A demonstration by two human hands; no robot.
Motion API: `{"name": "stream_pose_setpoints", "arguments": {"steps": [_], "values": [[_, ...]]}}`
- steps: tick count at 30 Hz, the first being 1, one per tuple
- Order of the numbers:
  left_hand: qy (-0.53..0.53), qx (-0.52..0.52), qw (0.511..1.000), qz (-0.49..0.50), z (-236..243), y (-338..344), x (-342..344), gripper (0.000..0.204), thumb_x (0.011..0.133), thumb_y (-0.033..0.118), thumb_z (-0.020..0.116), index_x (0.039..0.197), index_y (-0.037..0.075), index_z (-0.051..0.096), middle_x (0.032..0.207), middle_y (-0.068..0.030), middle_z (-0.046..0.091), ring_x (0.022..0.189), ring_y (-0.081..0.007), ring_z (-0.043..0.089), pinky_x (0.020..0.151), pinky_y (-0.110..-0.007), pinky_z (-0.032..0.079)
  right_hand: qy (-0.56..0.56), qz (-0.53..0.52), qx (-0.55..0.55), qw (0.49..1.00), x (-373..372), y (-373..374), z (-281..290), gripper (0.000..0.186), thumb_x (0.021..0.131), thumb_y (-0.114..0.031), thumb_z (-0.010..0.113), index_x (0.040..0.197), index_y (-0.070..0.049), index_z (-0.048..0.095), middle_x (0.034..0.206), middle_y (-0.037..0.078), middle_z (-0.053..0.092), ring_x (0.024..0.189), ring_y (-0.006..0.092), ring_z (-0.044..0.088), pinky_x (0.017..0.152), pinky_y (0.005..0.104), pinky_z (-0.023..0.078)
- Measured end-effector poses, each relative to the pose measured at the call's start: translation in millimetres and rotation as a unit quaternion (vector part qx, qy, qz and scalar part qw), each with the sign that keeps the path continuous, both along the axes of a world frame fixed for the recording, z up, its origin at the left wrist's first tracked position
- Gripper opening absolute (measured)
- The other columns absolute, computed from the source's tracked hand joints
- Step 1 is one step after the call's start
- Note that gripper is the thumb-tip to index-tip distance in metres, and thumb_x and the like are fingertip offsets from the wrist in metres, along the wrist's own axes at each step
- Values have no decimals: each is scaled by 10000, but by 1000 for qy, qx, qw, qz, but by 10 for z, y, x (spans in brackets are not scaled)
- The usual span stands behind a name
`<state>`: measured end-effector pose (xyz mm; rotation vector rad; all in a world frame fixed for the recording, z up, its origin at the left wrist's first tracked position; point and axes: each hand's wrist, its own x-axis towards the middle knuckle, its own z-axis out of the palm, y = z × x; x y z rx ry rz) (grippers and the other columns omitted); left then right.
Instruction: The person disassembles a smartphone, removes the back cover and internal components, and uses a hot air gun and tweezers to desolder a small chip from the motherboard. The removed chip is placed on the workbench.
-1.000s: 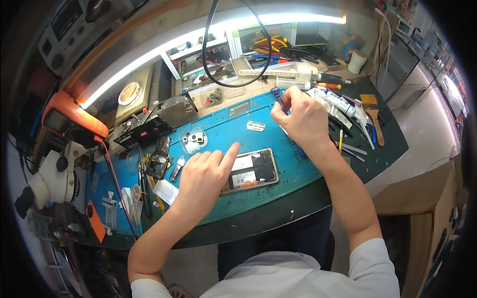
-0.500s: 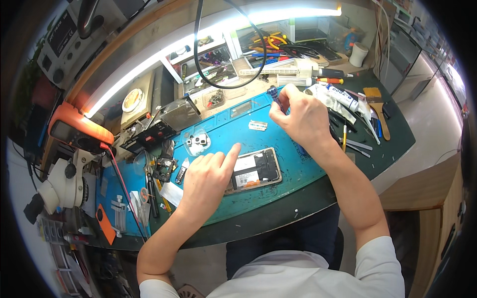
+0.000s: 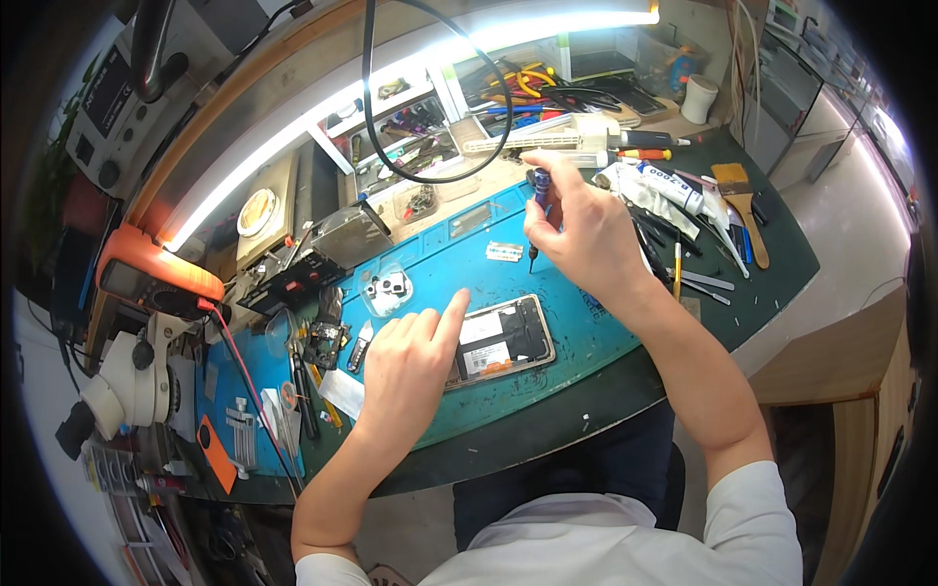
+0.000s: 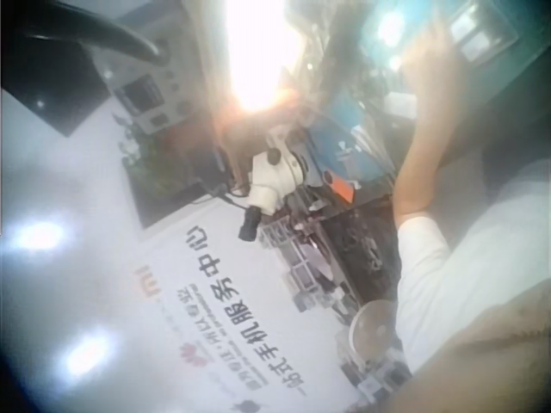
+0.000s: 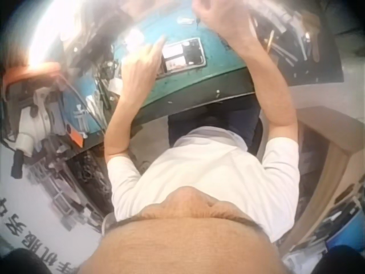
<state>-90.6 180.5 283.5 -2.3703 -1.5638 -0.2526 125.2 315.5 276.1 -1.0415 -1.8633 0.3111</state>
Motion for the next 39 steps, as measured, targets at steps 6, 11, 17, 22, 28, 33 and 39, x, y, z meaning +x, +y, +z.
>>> {"name": "stream_pose_setpoints", "arguments": {"steps": [6,11,17,22,28,33,39], "values": [[-3,0,1000,5,-6,-6,2,581,806,38,667,1385,61,634,787,-37,517,754,-187,599,699,-330,493,-39,35,17,998,-12,-46,56,423,905,-121,673,1324,-121,611,930,121,745,830,315,731,727,424,591],[-4,-1,1000,8,4,-10,18,589,793,31,672,1380,56,638,788,-37,517,753,-184,598,695,-328,489,-47,57,15,997,-11,-87,67,440,905,-115,668,1341,-125,603,953,124,735,872,327,725,767,438,586],[-5,5,1000,-4,-23,0,-5,594,782,25,673,1375,42,637,792,-40,511,747,-188,586,690,-331,485,-40,67,22,997,-33,-85,61,467,901,-102,671,1359,-128,586,978,124,737,889,331,723,781,439,583],[-31,26,999,5,-34,7,24,464,838,3,707,1293,94,691,728,-43,512,677,-214,577,656,-374,493,-11,74,54,996,-55,-51,-1,500,903,-65,685,1389,-141,594,818,99,662,694,255,676,652,374,555],[-15,15,1000,-2,-39,-1,4,538,804,26,681,1341,56,654,769,-41,500,719,-198,576,674,-345,484,-27,75,19,997,-41,-83,59,481,903,-85,664,1373,-130,572,1049,130,745,907,337,723,806,431,580],[-37,7,999,3,-34,13,-12,525,805,23,697,1326,68,663,775,-46,540,727,-213,607,689,-356,508,0,75,49,996,-53,-42,-13,517,911,-72,685,1411,-157,584,815,90,659,692,228,673,650,361,561],[-246,-115,962,14,72,117,-208,424,881,14,749,1295,66,680,914,-98,756,843,-272,733,765,-357,573,-18,70,14,997,-51,-86,47,464,909,-88,666,1364,-134,586,1022,135,747,883,339,726,779,436,582]]}}
